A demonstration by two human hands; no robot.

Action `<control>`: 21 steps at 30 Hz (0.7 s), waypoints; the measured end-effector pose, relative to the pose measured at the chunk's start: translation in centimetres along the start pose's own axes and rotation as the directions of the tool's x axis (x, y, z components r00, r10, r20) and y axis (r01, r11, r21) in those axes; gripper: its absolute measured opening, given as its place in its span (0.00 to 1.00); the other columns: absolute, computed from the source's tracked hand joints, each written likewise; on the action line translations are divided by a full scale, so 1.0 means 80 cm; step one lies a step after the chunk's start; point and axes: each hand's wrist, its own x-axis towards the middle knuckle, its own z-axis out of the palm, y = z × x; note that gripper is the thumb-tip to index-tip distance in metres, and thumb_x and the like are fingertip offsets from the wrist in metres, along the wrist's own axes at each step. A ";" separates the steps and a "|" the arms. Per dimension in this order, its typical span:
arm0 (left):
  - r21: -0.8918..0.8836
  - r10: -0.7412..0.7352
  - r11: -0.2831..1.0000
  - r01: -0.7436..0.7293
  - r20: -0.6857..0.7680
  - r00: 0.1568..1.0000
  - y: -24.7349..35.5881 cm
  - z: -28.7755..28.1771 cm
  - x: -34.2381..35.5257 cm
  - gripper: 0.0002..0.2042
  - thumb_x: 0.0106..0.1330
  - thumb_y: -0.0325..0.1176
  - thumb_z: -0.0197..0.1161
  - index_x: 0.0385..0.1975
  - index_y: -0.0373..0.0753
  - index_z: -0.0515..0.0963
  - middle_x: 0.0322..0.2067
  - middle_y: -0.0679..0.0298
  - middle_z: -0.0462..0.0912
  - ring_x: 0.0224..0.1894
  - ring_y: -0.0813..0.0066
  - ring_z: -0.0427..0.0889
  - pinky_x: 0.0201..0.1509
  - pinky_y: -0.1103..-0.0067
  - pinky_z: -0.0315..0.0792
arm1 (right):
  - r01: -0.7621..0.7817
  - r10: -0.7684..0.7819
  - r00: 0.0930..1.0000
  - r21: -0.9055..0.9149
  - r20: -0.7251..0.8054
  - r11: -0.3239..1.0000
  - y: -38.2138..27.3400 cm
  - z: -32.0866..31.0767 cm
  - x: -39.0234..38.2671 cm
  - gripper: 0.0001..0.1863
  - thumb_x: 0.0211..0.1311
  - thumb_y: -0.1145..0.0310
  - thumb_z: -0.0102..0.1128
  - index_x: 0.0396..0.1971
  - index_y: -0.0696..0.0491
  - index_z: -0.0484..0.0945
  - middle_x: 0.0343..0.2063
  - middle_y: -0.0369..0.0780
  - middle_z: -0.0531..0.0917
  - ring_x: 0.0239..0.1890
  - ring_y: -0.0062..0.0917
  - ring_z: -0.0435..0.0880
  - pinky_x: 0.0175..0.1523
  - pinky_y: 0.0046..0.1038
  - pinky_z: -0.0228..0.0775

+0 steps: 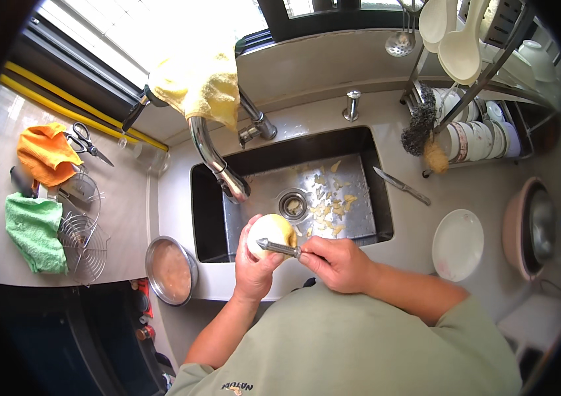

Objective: The person retrieves a peeler and a plate, then washes and peels an apple over the sink. After peeling, the person cuts the apple into slices and places them on the plate.

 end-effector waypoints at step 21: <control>-0.129 -0.107 0.984 0.126 0.145 0.984 0.013 -0.026 0.004 0.45 0.54 0.38 0.79 0.72 0.40 0.62 0.62 0.48 0.77 0.61 0.50 0.81 0.68 0.57 0.75 | -0.364 0.396 0.916 0.284 -0.066 0.887 0.045 0.004 -0.001 0.06 0.75 0.69 0.60 0.40 0.55 0.76 0.24 0.44 0.83 0.25 0.33 0.84 0.33 0.32 0.74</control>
